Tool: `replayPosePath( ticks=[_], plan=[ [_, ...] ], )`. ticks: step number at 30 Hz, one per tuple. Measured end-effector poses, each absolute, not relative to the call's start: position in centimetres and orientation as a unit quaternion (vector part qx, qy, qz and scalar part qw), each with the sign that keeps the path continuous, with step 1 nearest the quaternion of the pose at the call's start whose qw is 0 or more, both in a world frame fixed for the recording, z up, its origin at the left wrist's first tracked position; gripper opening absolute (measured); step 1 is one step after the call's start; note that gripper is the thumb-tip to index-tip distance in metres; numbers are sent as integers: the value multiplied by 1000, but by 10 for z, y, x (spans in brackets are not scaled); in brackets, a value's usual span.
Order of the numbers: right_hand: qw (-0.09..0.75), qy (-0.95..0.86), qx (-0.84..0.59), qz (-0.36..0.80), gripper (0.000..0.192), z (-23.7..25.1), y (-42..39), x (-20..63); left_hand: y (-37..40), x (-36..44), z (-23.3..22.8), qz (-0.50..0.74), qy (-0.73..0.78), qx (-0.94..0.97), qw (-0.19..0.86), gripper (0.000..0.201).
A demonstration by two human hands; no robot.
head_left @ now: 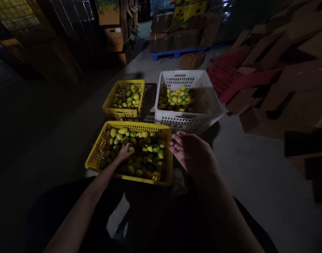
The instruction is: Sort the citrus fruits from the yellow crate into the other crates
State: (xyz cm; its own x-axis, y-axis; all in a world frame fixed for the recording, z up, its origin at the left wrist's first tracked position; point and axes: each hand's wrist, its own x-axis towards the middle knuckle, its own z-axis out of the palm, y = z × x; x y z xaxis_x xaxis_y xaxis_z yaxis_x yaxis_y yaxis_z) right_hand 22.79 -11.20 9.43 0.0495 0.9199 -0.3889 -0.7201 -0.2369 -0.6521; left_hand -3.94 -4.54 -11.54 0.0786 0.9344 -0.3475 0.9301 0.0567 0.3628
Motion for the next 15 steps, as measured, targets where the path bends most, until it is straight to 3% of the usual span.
replayPosePath(
  ticks=[2, 5, 9, 12, 15],
  plan=[
    [588, -140, -415, 680, 11, 94, -112, 220, -38, -33, -78, 75, 629, 716, 292, 40],
    [561, -134, -471, 667, 17, 96, -110, 209, -37, -16, 1, 284, 435, 753, 404, 43],
    [498, -132, -451, 729, 27, 99, -111, 195, -50, 4, 85, 294, 294, 785, 460, 54],
    [475, -117, -404, 773, 26, 100, -117, 188, -51, 8, 79, 317, 327, 760, 464, 45],
    [498, -94, -398, 765, 12, 101, -123, 189, -48, 7, 23, 240, 530, 699, 416, 40]
  ],
)
